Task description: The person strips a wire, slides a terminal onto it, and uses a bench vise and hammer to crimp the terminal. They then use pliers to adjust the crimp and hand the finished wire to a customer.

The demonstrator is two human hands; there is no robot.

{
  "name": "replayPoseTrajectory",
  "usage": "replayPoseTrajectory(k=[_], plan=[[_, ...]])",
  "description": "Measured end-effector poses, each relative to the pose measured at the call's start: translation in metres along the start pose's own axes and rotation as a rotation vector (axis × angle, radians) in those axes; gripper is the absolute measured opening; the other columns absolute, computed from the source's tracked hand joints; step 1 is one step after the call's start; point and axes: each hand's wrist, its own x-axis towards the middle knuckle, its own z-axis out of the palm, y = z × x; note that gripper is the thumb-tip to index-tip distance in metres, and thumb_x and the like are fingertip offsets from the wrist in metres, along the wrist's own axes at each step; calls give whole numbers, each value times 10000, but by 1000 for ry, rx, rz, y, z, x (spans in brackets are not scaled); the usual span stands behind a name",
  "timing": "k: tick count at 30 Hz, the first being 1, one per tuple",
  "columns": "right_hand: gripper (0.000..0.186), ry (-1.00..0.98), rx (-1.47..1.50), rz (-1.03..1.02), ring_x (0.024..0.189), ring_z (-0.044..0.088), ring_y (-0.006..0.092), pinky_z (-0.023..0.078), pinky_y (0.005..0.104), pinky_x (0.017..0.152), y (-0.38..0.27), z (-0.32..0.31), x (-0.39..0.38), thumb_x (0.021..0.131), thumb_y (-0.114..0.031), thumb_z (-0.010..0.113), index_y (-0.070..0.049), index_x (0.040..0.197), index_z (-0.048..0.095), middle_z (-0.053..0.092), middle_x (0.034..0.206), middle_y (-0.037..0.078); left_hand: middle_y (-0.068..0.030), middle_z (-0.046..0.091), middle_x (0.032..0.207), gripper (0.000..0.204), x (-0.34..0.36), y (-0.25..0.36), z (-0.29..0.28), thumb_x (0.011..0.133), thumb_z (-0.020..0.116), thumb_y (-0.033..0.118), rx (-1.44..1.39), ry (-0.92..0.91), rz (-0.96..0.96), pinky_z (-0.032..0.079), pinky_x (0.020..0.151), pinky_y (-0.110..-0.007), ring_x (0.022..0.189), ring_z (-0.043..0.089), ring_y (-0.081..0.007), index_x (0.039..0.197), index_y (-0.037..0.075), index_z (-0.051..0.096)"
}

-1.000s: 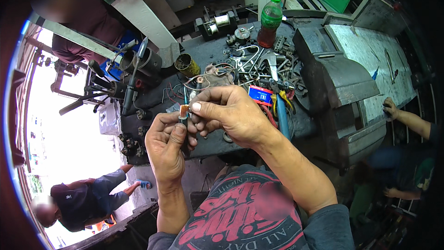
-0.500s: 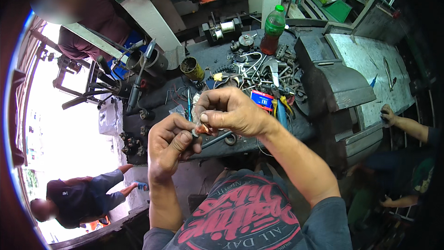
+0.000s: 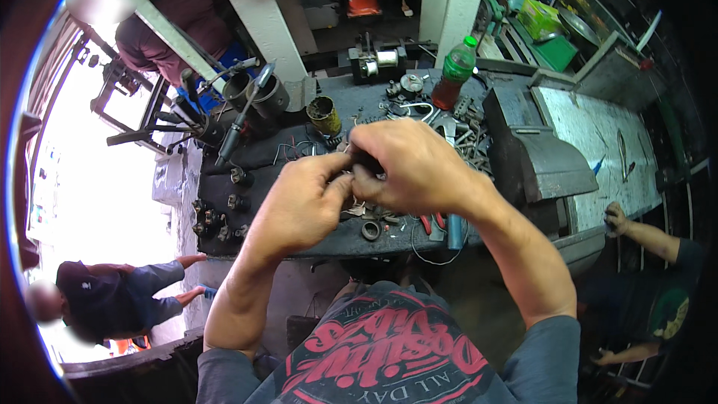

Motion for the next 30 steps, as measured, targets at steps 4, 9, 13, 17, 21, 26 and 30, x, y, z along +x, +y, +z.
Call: replayPoseTrajectory(k=[4,9,13,17,21,26,30], plan=[[173,123,-57,106,736,660,384,522,440,663,-7,4,-6,772,-55,747,-29,893,626,637,777,168,-273,712,999,204,-9,7,4,976,583,68,22,65,54,541,820,-449,962,687,-473,1127,-14,694],[227,17,-122,52,821,664,436,529,515,724,-18,-1,-3,803,-176,739,-22,870,586,651,845,199,-293,709,1022,234,-6,6,1,974,593,73,73,61,80,549,842,-445,1010,687,-482,1164,-11,702],[226,4,-105,204,826,684,428,542,486,735,-18,-4,7,807,-176,738,7,848,613,681,835,213,-293,712,988,223,3,1,8,967,606,76,58,207,115,549,841,-436,993,687,-488,1142,-15,710],[211,305,108,300,714,693,249,542,359,673,-14,-9,5,912,-182,735,24,923,695,711,799,135,-193,758,927,258,7,-6,9,989,653,140,-68,159,37,548,780,-368,848,743,-273,1197,7,728],[177,767,609,500,733,601,92,501,263,670,-33,23,-16,1031,-147,665,21,1068,709,657,838,9,-76,749,879,242,-2,-21,10,1034,650,157,-465,211,-192,511,661,-260,708,647,-89,1154,-13,772],[359,715,1171,684,1066,644,146,530,302,933,-60,142,-28,1076,-219,644,37,1328,626,683,1183,85,-48,741,913,202,0,-42,32,1035,647,100,-745,399,-80,496,681,-221,746,638,-75,1098,-33,785],[381,782,1095,588,1131,634,164,510,311,980,-40,186,-28,1087,-167,603,53,1397,575,682,1215,104,-59,769,958,205,10,-42,42,1021,682,106,-305,611,180,524,796,-240,855,662,-90,1093,-62,774]])
